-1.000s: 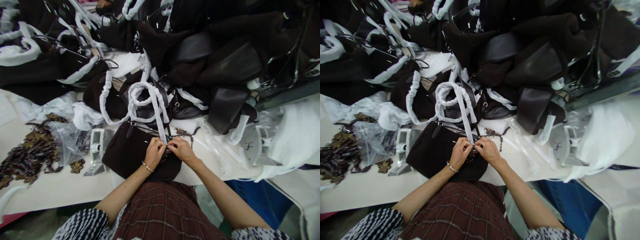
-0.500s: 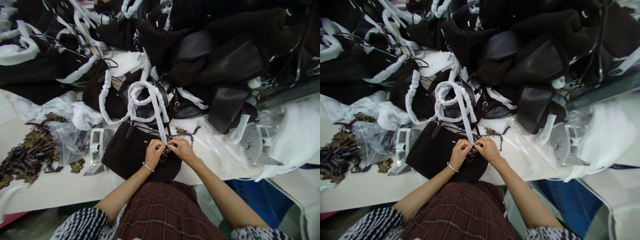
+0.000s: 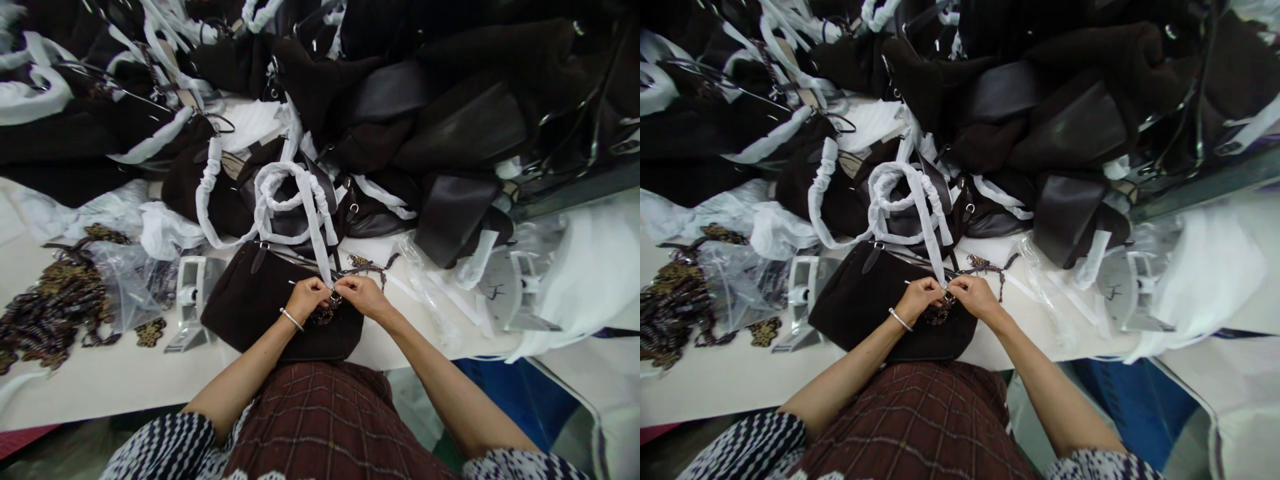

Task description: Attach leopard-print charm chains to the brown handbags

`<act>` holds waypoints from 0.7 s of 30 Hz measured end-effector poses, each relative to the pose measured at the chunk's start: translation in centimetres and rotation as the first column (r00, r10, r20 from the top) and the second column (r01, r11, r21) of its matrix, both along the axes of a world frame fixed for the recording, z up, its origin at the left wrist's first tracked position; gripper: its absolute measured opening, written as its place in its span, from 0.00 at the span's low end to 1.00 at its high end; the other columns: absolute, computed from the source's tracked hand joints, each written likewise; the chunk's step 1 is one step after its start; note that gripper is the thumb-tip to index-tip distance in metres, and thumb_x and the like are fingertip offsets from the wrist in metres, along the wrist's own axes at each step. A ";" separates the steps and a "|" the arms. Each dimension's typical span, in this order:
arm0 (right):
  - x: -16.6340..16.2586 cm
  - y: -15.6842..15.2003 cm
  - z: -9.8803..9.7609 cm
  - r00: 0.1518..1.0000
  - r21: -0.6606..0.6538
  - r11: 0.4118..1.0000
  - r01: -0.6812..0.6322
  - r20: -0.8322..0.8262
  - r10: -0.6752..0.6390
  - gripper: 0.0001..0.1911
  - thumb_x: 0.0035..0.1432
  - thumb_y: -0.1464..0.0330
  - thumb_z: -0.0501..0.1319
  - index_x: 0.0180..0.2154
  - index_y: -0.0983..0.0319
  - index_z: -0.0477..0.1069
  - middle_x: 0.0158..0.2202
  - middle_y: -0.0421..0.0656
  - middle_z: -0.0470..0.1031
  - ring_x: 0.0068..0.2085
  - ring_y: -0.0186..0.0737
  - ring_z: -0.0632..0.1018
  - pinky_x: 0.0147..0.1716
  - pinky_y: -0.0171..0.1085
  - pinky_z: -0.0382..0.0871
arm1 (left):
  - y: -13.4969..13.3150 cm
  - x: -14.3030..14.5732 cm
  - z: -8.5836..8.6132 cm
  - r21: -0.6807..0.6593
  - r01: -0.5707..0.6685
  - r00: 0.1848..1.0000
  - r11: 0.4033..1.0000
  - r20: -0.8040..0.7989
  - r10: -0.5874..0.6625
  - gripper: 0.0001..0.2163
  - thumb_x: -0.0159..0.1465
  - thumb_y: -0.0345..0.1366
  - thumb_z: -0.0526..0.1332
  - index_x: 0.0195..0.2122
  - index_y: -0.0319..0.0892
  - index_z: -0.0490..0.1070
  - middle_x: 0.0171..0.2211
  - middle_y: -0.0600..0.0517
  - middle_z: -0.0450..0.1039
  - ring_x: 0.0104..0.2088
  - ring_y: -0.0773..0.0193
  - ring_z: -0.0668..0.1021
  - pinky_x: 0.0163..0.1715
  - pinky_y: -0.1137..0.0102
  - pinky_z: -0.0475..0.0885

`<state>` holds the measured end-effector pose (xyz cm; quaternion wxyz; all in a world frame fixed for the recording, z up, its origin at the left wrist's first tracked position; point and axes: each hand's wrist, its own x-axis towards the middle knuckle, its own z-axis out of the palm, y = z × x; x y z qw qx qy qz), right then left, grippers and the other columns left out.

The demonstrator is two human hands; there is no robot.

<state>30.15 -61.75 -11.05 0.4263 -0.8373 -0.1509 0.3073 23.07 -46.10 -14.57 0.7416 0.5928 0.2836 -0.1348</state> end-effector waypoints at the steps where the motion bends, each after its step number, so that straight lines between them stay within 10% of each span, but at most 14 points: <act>1: 0.0 0.0 0.0 1.000 0.001 1.000 0.010 -0.029 -0.010 0.10 0.56 0.65 0.60 0.32 0.62 0.78 0.31 0.40 0.79 0.34 0.38 0.77 0.34 0.34 0.67 | 0.1 0.0 0.0 -0.025 0.002 1.000 1.000 0.003 -0.002 0.08 0.49 0.33 0.67 0.21 0.38 0.68 0.20 0.55 0.70 0.20 0.70 0.73 0.21 0.75 0.71; 9: 0.0 0.5 -0.5 0.960 0.091 0.988 0.128 -0.260 -0.100 0.17 0.50 0.64 0.62 0.42 0.63 0.78 0.24 0.38 0.75 0.23 0.31 0.69 0.21 0.30 0.59 | 0.5 0.7 0.6 -0.125 0.023 0.999 0.992 -0.030 -0.027 0.10 0.46 0.30 0.69 0.19 0.37 0.67 0.18 0.55 0.71 0.17 0.72 0.72 0.19 0.77 0.70; 17: -0.6 1.1 0.6 0.857 0.048 0.936 0.350 -0.419 -0.299 0.14 0.43 0.61 0.67 0.31 0.65 0.75 0.21 0.39 0.73 0.18 0.27 0.63 0.14 0.29 0.52 | 1.2 1.0 0.6 -0.169 0.109 0.993 0.980 -0.022 -0.115 0.09 0.51 0.33 0.69 0.22 0.37 0.70 0.20 0.53 0.73 0.21 0.69 0.76 0.24 0.74 0.73; 21: -0.9 1.2 1.0 0.837 0.036 0.925 0.379 -0.439 -0.326 0.16 0.41 0.61 0.69 0.31 0.65 0.75 0.21 0.39 0.73 0.17 0.25 0.62 0.14 0.28 0.49 | 1.2 0.9 1.6 0.244 0.171 0.979 0.955 0.064 -0.192 0.07 0.53 0.29 0.65 0.20 0.40 0.69 0.22 0.52 0.73 0.23 0.67 0.76 0.26 0.73 0.70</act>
